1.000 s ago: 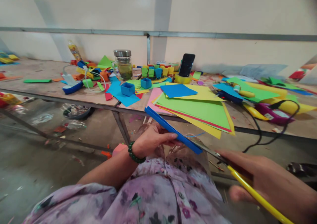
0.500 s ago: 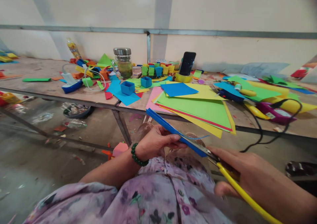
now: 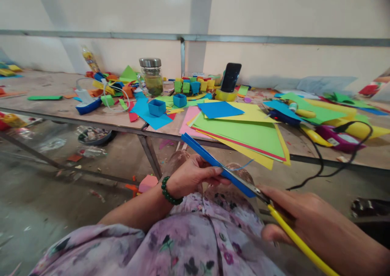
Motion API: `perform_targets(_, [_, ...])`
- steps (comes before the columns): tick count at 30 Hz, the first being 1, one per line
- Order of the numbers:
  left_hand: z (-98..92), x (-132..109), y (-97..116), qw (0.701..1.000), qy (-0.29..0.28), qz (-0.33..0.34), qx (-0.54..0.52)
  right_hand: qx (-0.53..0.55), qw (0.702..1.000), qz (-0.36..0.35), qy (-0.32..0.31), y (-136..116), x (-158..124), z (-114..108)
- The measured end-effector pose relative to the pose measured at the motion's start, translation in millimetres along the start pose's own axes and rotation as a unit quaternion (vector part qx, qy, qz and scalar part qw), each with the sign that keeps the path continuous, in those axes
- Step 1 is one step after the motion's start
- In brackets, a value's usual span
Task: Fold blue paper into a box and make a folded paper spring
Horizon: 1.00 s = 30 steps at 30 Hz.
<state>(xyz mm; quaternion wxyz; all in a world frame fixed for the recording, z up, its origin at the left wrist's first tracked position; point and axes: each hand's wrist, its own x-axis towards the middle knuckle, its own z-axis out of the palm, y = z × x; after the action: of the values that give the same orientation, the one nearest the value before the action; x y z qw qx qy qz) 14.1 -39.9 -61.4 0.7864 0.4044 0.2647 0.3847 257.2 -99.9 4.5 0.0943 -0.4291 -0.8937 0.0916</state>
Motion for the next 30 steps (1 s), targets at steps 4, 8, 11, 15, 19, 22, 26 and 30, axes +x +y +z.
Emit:
perform_targets(4, [-0.1, -0.5, 0.7, 1.000, 0.006, -0.006, 0.005, 0.019, 0.999, 0.016, -0.023, -1.2, -0.8, 0.5])
perform_targets(8, [-0.6, -0.6, 0.5, 1.000, 0.009, -0.014, 0.004, 0.033, 0.999, 0.007, -0.008, -0.7, -0.5, 2.6])
perform_targets(11, [-1.2, -0.2, -0.3, 1.000, 0.008, -0.014, 0.004, 0.038, 0.999, 0.012, -0.012, -0.5, 0.2, 3.6])
perform_targets(15, [-0.7, 0.0, -0.3, 1.000, 0.014, -0.013, 0.011, 0.050, 0.998, 0.029, -0.025, -1.2, 0.1, 4.6])
perform_targets(19, [-2.6, -1.4, 5.9, 0.999, 0.000, -0.032, 0.030, 0.054, 0.998, 0.038, -0.015, 2.1, -2.2, 8.9])
perform_targets(22, [-9.1, -2.3, 13.9, 0.998, -0.010, -0.040, 0.045, 0.033, 0.999, 0.031, 0.006, 6.5, -3.9, 12.3])
perform_targets(26, [-17.9, -2.5, 20.1, 0.998, 0.031, -0.013, 0.051, 0.013, 0.999, 0.028, 0.035, 6.6, -4.2, 12.1])
perform_targets(30, [-17.0, -3.0, 16.9, 0.997, 0.036, -0.010, 0.064, 0.023, 0.998, 0.061, -0.019, 1.6, -2.2, 7.9])
